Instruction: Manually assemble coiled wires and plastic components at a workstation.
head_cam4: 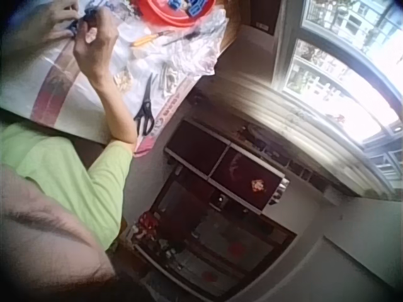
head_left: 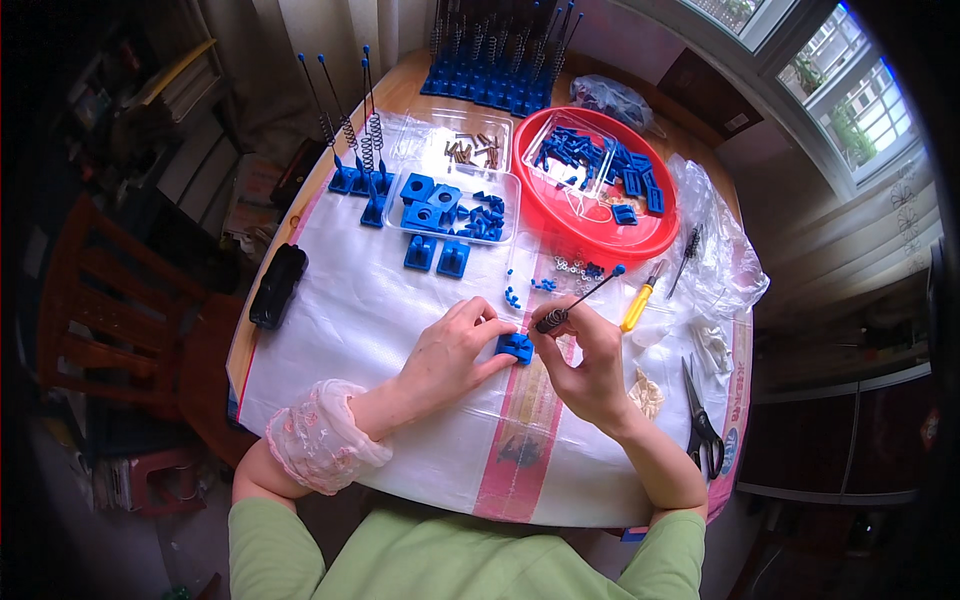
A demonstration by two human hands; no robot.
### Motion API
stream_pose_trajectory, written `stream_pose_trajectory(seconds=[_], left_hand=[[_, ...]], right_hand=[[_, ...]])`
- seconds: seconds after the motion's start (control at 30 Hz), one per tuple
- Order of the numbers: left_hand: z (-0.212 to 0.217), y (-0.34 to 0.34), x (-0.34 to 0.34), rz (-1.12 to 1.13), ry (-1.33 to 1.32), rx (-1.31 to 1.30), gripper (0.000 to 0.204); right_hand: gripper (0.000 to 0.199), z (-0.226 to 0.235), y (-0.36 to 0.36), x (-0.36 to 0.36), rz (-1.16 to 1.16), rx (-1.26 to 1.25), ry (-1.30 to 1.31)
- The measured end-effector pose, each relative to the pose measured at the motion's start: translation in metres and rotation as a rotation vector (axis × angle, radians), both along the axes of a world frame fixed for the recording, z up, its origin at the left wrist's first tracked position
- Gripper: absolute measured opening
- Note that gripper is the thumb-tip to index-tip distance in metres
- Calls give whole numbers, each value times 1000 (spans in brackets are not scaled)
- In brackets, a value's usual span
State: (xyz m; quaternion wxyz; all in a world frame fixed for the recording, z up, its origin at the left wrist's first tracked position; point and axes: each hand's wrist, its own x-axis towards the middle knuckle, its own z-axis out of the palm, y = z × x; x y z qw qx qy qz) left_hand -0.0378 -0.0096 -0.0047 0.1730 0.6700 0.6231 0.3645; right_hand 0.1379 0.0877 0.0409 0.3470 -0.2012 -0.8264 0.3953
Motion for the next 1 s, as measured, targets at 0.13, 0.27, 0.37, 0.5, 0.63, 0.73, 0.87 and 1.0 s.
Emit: stream_pose_trajectory(seconds=[0.13,0.27,0.37,0.5,0.63,0.73,0.87,1.0], left_hand=[[-2,0,0,3,7,0,36],[-1,0,0,3,9,0,35],[-1,0,-1,2,7,-7,35],[0,0,0,6,2,-8,34],[1,0,1,6,7,-8,34],[-1,0,1,6,9,1,34],[0,1,1,-2,10,7,34],[0,1,0,-16,22,20,35]], right_hand=[[18,0,-2,-2,7,12,10],[18,-1,-2,-1,7,16,4],[18,-1,-2,-1,6,25,2],[20,-5,-3,-2,14,69,-24],[21,-6,-3,-2,12,62,-5],[21,-6,-3,-2,22,76,-8],[19,-5,-2,-2,21,76,-6],[18,-5,0,-2,29,64,8]])
